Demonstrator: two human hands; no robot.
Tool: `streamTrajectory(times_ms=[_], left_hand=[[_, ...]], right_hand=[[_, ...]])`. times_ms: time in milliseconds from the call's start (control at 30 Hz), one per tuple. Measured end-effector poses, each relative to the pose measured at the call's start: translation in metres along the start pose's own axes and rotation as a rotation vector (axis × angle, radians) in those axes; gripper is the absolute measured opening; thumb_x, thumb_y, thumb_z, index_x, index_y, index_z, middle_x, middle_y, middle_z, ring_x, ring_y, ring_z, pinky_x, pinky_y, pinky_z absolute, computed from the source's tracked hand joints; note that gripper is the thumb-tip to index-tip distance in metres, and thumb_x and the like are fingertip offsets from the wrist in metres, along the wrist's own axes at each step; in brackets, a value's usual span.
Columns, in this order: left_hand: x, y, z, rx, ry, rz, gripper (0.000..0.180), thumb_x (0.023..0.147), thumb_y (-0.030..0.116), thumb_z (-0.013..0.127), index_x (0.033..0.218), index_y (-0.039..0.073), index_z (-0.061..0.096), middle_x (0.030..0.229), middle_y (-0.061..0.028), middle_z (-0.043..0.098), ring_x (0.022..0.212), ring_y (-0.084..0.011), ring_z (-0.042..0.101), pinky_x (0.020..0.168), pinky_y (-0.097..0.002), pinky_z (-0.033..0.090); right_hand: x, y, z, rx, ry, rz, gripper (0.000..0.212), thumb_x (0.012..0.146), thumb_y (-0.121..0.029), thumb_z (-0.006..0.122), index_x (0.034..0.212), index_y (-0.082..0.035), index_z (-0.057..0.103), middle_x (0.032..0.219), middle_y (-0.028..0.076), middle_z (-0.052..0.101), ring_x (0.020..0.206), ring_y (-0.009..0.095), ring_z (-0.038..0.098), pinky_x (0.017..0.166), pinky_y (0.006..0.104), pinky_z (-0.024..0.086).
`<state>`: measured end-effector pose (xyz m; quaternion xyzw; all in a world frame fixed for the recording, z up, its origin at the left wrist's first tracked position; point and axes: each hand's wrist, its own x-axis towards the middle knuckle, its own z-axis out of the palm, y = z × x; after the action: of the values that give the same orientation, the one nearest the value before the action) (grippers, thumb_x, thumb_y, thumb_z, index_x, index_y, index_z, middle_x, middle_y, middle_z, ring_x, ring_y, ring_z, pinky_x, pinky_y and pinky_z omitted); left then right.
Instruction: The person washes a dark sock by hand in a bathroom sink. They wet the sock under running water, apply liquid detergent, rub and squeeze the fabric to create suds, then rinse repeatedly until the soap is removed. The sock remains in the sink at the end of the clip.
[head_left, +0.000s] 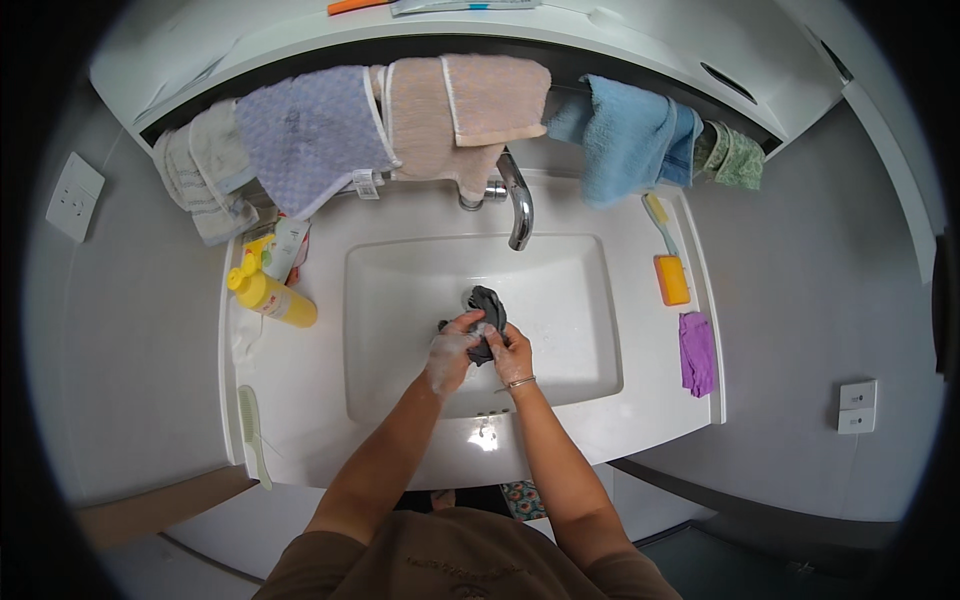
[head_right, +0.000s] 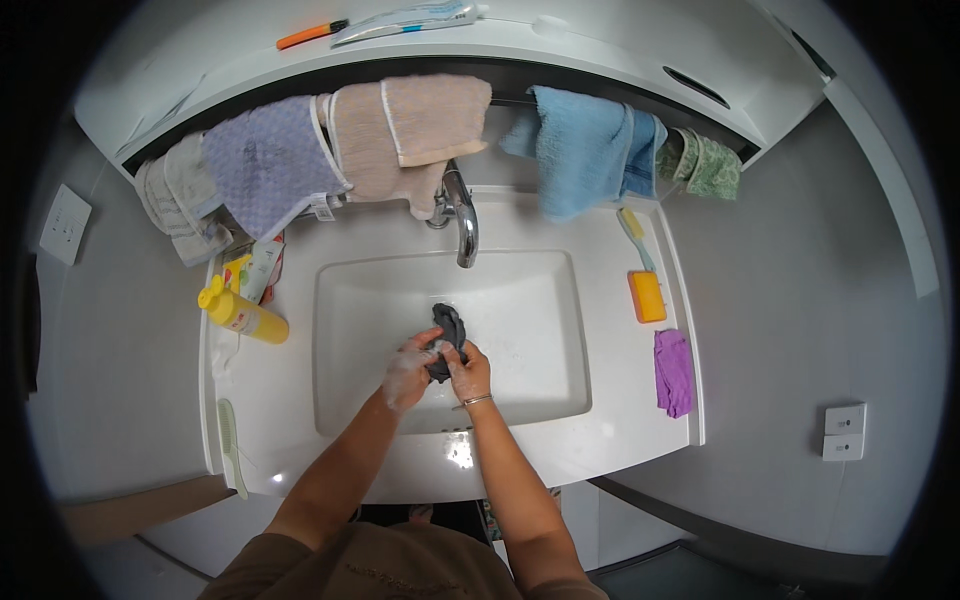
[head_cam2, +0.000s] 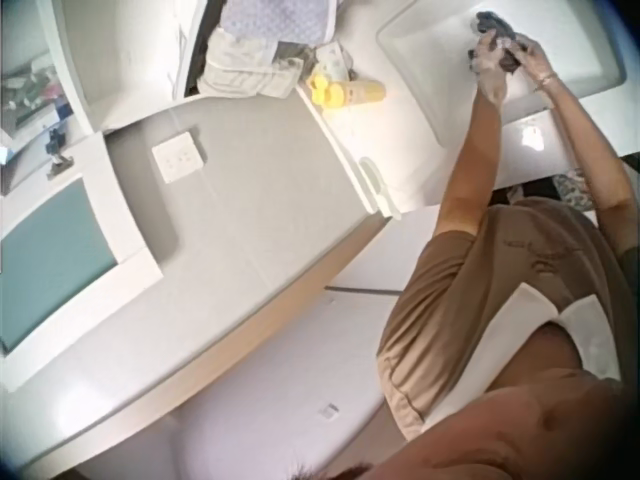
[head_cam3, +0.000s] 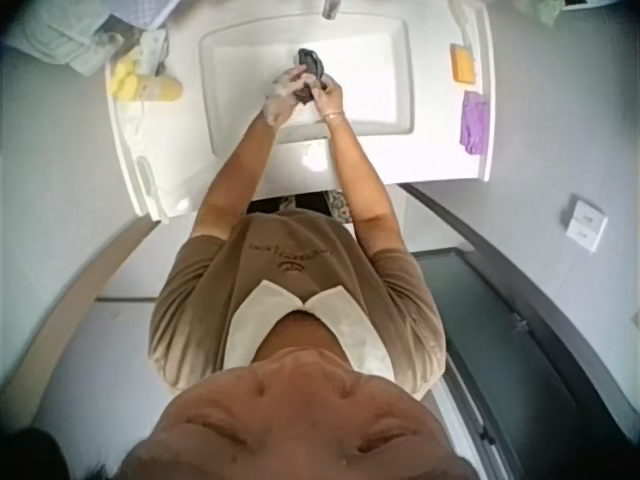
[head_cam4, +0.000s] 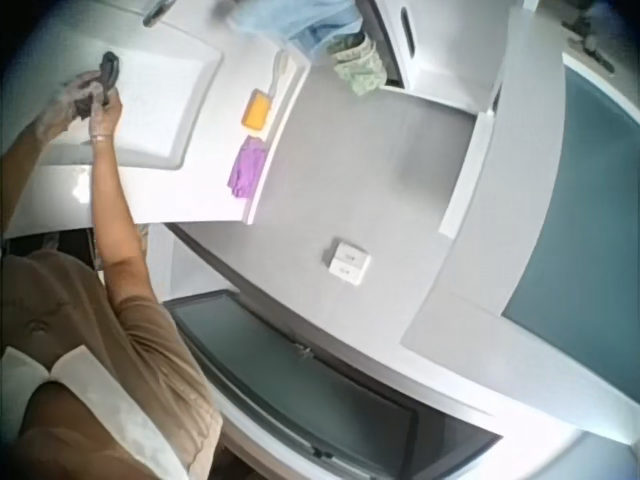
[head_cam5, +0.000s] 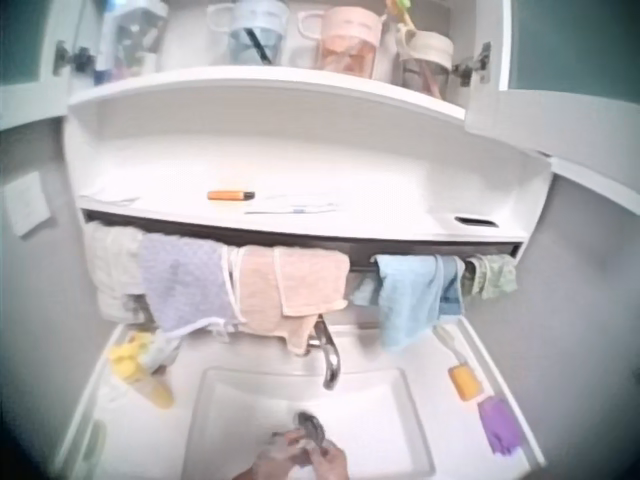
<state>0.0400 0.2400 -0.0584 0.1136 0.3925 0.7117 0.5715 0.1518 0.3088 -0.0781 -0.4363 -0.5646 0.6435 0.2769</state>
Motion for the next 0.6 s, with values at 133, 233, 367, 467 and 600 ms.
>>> streamTrajectory(times_ms=[133,233,367,467,600], left_hand=[[-0.003,0.038,-0.005,-0.056,0.023,0.138,0.043,0.078,0.001,0.040,0.120,-0.002,0.042,0.100,-0.0113,0.054,0.092,-0.0207,0.054,0.089,-0.0326,0.042],[0.003,0.069,-0.034,0.098,0.208,0.153,0.040,0.077,0.002,0.038,0.116,0.001,0.045,0.092,-0.0097,0.054,0.083,-0.0192,0.054,0.083,-0.0303,0.044],[0.006,0.094,-0.037,0.627,0.152,0.257,0.033,0.078,0.007,0.043,0.109,0.003,0.052,0.087,-0.0074,0.053,0.080,-0.0163,0.051,0.079,-0.0258,0.040],[-0.003,0.130,-0.017,1.176,0.090,0.263,0.029,0.077,0.004,0.044,0.104,0.006,0.056,0.090,-0.0110,0.057,0.085,-0.0202,0.053,0.080,-0.0291,0.042],[0.002,0.130,-0.018,1.130,0.144,0.117,0.030,0.077,0.008,0.048,0.106,0.005,0.054,0.090,-0.0102,0.055,0.080,-0.0189,0.054,0.077,-0.0280,0.043]], right_hand=[[0.011,0.023,-0.026,0.039,0.059,-0.170,0.018,0.089,-0.022,0.054,0.084,-0.006,0.060,0.069,-0.005,0.052,0.065,0.004,0.045,0.060,0.0202,0.039],[0.008,-0.011,-0.044,0.601,0.121,-0.002,0.022,0.091,-0.023,0.049,0.093,-0.003,0.058,0.087,0.001,0.060,0.080,0.009,0.054,0.077,0.0231,0.043],[0.018,-0.042,-0.070,0.206,-0.008,-0.123,0.024,0.091,-0.025,0.050,0.076,-0.007,0.055,0.068,-0.007,0.049,0.064,0.003,0.042,0.060,0.0188,0.038],[0.011,-0.097,-0.083,-0.140,-0.051,-0.115,0.027,0.088,-0.023,0.056,0.068,-0.004,0.052,0.060,-0.007,0.044,0.057,0.003,0.036,0.051,0.0198,0.033],[0.021,-0.116,-0.082,-0.520,-0.073,-0.070,0.017,0.080,-0.019,0.061,0.085,-0.002,0.058,0.065,0.004,0.055,0.060,0.014,0.051,0.059,0.0254,0.042]])
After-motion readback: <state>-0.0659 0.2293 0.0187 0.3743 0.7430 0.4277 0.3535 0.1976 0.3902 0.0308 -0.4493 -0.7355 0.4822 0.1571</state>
